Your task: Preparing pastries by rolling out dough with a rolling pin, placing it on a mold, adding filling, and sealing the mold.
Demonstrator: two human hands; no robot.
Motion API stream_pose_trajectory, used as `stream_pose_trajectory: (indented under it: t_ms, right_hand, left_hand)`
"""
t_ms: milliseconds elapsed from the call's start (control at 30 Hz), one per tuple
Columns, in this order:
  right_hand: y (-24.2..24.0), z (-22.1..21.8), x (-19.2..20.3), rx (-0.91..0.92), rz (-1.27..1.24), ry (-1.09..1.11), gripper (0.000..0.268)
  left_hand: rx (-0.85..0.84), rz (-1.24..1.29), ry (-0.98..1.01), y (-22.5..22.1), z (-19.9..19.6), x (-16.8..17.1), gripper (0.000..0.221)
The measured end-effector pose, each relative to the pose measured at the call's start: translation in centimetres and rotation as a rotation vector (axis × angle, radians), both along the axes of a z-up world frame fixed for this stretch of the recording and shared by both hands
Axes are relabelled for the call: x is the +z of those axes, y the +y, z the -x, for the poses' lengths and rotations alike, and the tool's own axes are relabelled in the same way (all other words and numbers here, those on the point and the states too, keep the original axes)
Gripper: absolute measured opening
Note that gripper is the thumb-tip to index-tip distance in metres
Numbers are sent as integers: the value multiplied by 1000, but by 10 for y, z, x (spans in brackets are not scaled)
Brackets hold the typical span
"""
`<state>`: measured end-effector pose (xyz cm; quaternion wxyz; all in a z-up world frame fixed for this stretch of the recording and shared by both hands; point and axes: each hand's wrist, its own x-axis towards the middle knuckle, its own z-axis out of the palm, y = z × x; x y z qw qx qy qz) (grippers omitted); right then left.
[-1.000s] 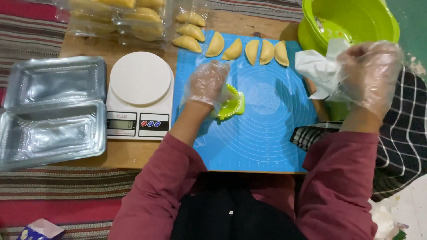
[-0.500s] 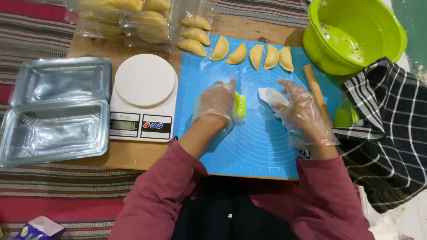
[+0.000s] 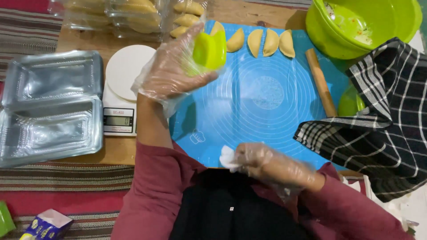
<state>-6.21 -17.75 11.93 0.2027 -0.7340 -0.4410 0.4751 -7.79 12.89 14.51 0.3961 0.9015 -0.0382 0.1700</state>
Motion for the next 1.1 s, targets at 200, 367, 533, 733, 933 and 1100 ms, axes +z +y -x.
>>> stream_pose_trajectory:
  t_ms: [200, 367, 533, 733, 933, 1100]
  right_hand:
    - [-4, -195, -125, -429, -739, -1284, 5]
    - [38, -124, -141, -358, -883, -813, 24]
    - [40, 12, -71, 77, -759, -472, 27]
    - [83, -118, -84, -128, -918, -872, 7]
    - [150, -145, -154, -461, -855, -1011, 15]
    - [124, 5, -104, 194, -798, -208, 42]
  left_hand:
    - [-138, 340, -168, -3, -2, -5, 78]
    - [-272, 488, -261, 15, -17, -26, 79]
    - [-364, 626, -317, 24, -26, -49, 79]
    - [-383, 653, -305, 28, -23, -46, 80]
    - [-346, 658, -291, 33, -9, -30, 74]
    - [-315, 775, -315, 27, 1, -29, 61]
